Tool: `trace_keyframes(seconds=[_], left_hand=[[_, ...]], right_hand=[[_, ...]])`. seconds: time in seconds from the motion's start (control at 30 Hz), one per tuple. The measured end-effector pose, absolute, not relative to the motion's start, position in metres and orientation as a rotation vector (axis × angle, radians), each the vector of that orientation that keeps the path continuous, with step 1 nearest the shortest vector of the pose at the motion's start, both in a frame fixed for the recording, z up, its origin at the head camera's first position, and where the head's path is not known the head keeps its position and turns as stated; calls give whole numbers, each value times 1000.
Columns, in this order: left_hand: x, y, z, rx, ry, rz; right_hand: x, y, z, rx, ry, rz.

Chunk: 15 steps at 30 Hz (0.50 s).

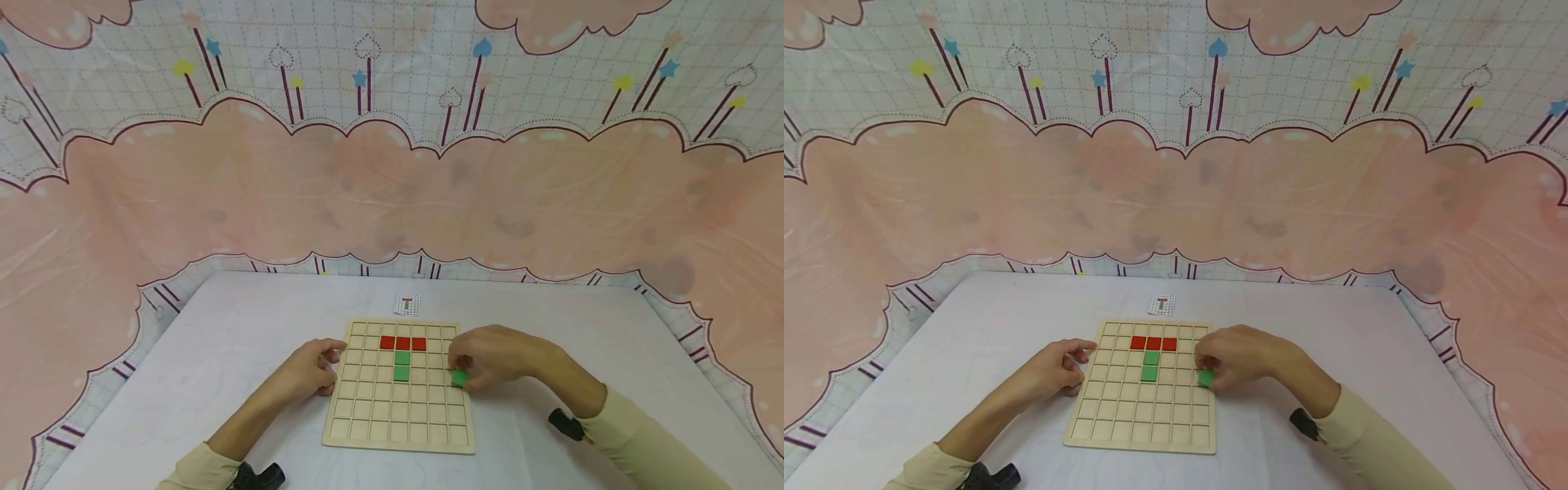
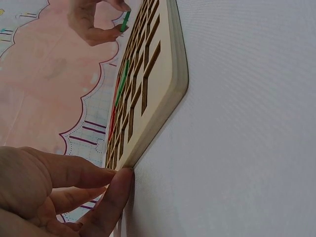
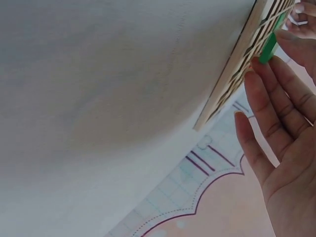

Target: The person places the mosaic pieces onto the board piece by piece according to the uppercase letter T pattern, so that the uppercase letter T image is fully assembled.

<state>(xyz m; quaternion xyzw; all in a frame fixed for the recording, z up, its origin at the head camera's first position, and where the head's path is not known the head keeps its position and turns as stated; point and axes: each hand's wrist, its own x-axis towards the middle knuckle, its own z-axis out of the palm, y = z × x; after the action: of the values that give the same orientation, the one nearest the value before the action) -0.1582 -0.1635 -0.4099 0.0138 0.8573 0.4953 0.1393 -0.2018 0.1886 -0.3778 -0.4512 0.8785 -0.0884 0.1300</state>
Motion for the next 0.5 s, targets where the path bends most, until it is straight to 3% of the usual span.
trace_keyframes(seconds=[0.5], left_hand=[[-158, -165, -411, 46, 2476, 1433]], right_hand=[[-206, 167, -378, -1380, 2540, -235]])
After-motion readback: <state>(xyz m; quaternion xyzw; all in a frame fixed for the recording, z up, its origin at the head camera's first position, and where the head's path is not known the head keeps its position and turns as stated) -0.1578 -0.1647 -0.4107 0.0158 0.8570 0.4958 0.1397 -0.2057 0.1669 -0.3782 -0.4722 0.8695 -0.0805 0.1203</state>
